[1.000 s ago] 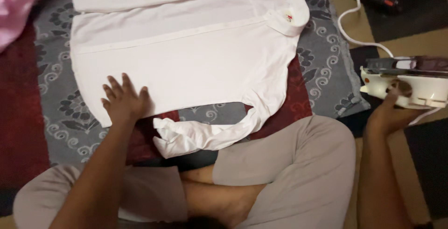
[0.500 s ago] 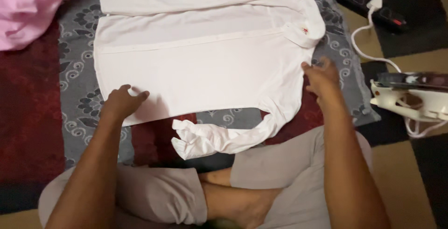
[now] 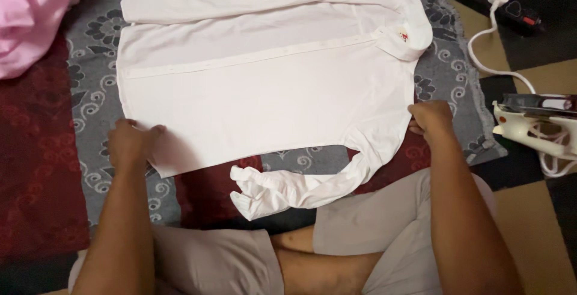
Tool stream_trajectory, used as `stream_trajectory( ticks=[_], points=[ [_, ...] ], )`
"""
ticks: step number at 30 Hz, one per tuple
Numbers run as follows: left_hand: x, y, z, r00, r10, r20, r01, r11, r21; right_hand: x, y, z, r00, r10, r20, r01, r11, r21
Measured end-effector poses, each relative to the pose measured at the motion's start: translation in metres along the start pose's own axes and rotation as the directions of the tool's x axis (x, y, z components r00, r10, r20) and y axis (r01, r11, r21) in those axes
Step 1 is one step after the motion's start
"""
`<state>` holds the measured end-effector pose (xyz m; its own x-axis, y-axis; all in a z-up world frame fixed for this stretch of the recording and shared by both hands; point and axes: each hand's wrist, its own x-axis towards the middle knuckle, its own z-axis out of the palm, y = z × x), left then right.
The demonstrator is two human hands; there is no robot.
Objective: The person irons a white long-sleeved shirt laid out on a patterned bedspread. They smooth the fabric with one hand while moving the iron with the other, then fold and iron the sleeves.
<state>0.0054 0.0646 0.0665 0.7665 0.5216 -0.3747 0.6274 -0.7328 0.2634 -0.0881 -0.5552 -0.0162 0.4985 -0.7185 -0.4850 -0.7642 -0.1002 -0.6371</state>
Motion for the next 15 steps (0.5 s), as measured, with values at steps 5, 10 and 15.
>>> stream_trajectory(
  ticks=[5,10,15],
  points=[
    [0.002,-0.005,0.004,0.999,-0.013,-0.040,0.014,1.000,0.019,0.002,0.004,-0.007,0.999,-0.037,0.018,0.040,0.984,-0.176],
    [0.018,-0.020,0.014,0.996,-0.070,-0.052,0.060,0.980,-0.187,0.004,0.008,-0.003,0.924,-0.382,-0.029,0.368,0.907,-0.205],
    [0.037,-0.034,0.024,0.997,0.024,0.070,-0.001,0.949,-0.314,0.012,0.008,0.002,0.899,-0.437,-0.010,0.436,0.898,-0.055]
  ],
)
